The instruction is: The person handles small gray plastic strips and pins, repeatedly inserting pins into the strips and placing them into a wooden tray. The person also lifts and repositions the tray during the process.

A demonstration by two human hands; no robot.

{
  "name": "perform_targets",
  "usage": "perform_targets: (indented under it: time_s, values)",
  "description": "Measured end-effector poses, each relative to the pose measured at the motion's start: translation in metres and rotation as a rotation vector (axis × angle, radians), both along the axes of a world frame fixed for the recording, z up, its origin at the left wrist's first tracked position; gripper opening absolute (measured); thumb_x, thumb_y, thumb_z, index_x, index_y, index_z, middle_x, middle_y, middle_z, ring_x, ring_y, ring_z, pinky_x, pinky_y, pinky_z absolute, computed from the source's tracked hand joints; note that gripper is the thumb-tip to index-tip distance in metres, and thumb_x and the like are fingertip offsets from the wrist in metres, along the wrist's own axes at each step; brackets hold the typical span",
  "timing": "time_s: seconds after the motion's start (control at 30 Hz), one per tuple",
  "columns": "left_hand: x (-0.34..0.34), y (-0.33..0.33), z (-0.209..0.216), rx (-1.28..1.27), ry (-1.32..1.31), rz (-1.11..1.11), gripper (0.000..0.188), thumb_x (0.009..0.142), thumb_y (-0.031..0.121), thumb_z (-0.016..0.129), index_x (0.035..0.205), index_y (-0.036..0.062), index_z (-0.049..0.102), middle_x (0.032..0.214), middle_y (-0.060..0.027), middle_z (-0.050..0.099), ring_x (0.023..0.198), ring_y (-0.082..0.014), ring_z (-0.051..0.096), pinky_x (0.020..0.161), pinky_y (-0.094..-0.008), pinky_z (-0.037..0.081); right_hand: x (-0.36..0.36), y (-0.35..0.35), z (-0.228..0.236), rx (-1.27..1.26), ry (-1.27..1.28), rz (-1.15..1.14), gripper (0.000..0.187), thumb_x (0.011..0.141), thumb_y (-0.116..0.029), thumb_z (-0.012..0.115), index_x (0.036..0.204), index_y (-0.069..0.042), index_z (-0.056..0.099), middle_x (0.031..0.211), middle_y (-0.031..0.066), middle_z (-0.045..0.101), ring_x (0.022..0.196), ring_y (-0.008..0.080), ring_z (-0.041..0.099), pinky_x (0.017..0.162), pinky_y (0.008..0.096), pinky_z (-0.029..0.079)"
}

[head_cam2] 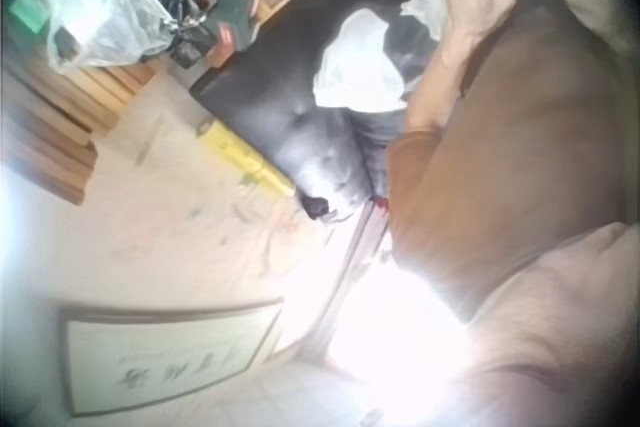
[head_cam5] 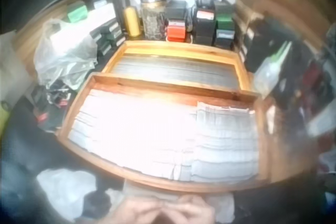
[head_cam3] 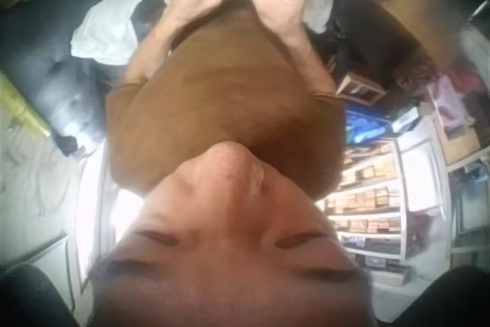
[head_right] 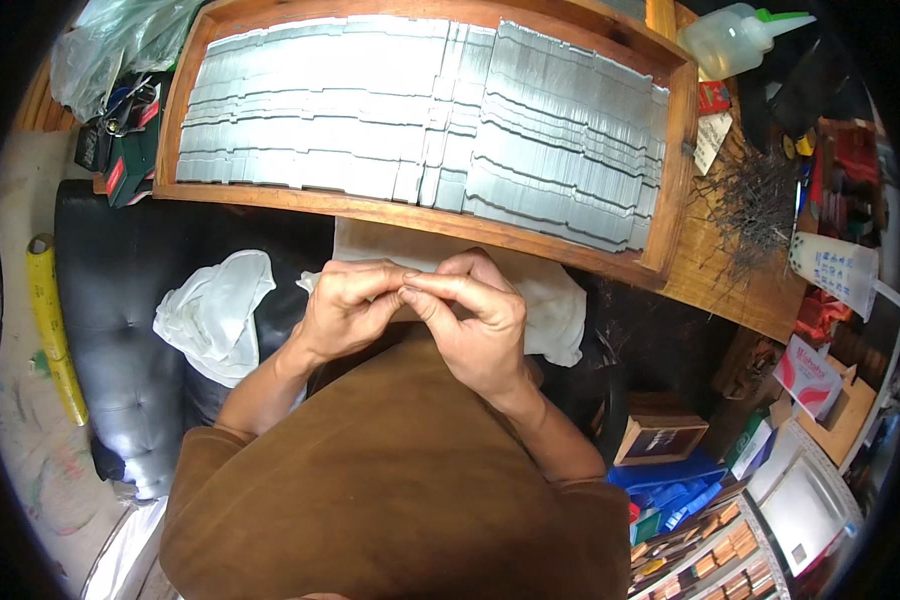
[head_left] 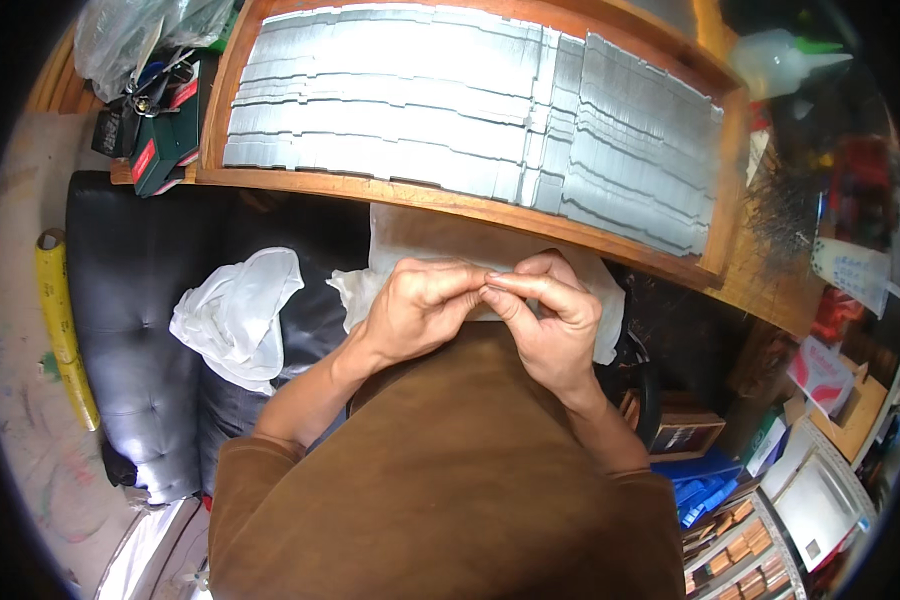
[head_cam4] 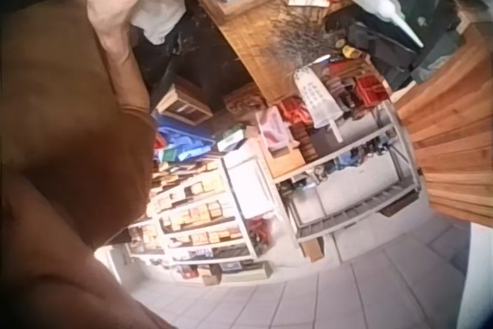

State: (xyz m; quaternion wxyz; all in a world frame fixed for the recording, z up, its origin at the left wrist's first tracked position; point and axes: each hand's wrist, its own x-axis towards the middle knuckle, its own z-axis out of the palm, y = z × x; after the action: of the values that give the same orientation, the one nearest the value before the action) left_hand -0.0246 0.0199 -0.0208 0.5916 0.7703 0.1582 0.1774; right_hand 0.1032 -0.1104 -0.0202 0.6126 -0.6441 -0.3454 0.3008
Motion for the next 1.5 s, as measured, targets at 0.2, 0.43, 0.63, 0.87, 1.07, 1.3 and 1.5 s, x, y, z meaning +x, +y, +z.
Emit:
perform_targets:
  time_s: [0.2,0.43,0.63,0.87,1.07,1.3,1.5]
  values:
    - [-0.014,-0.012,-0.004,0.055,-0.025,0.023,0.024,0.08,-0.01,0.069,0.102,-0.0025,0.071,0.082,-0.0148,0.071,0.072,-0.0286,0.07,0.063,-0.0338,0.055,0.0,-0.003,0.002,0.054,-0.039,0.1,0.016,0.078,0.003,0.081,0.093,-0.002,0.078,0.083,0.0039,0.061,0.075,0.0125,0.06,0.063,0.0252,0.048]
    - [-0.015,-0.015,-0.009,0.109,-0.068,0.049,0.023,0.078,-0.01,0.07,0.099,-0.0029,0.071,0.079,-0.013,0.07,0.068,-0.0274,0.069,0.061,-0.0348,0.054,0.004,-0.002,0.004,0.055,-0.064,0.16,0.019,0.078,0.004,0.081,0.096,-0.002,0.077,0.084,0.0047,0.063,0.075,0.0134,0.061,0.063,0.0257,0.049]
    - [-0.016,-0.017,-0.008,0.075,-0.054,0.076,0.02,0.079,-0.008,0.072,0.099,-0.0034,0.07,0.08,-0.0139,0.071,0.067,-0.0272,0.068,0.06,-0.034,0.054,0.007,0.0,0.007,0.083,-0.042,0.171,0.02,0.079,0.006,0.079,0.096,0.002,0.069,0.09,0.0109,0.07,0.081,0.0186,0.069,0.071,0.0284,0.055]
    - [-0.018,-0.017,-0.009,0.081,-0.041,0.099,0.019,0.079,-0.008,0.074,0.098,-0.0037,0.07,0.081,-0.0149,0.071,0.068,-0.0275,0.07,0.06,-0.0326,0.054,0.011,0.001,0.004,0.092,-0.102,0.213,0.016,0.079,0.008,0.077,0.09,0.001,0.066,0.088,0.0118,0.07,0.08,0.0209,0.069,0.071,0.0291,0.055]
    - [-0.019,-0.017,-0.008,0.092,-0.028,0.1,0.018,0.079,-0.008,0.074,0.097,-0.0038,0.07,0.082,-0.0151,0.072,0.068,-0.0277,0.07,0.061,-0.0327,0.055,0.01,0.002,0.005,0.084,-0.093,0.218,0.016,0.079,0.008,0.076,0.089,0.001,0.065,0.087,0.0115,0.069,0.08,0.0208,0.069,0.07,0.0292,0.055]
    - [-0.02,-0.018,-0.008,0.07,-0.019,0.111,0.018,0.079,-0.008,0.073,0.097,-0.0039,0.07,0.083,-0.0152,0.072,0.069,-0.028,0.07,0.061,-0.0331,0.055,0.009,0.002,0.005,0.081,-0.081,0.21,0.016,0.079,0.008,0.075,0.088,0.001,0.065,0.087,0.0113,0.069,0.079,0.0208,0.068,0.07,0.0295,0.054]
    - [-0.017,-0.018,-0.006,0.056,-0.046,0.112,0.021,0.08,-0.012,0.071,0.1,-0.0052,0.071,0.08,-0.0148,0.072,0.064,-0.0214,0.069,0.058,-0.0281,0.052,0.005,0.0,0.001,0.1,-0.042,0.166,0.015,0.081,0.008,0.073,0.089,0.001,0.063,0.087,0.0118,0.068,0.079,0.0224,0.068,0.07,0.0309,0.054]
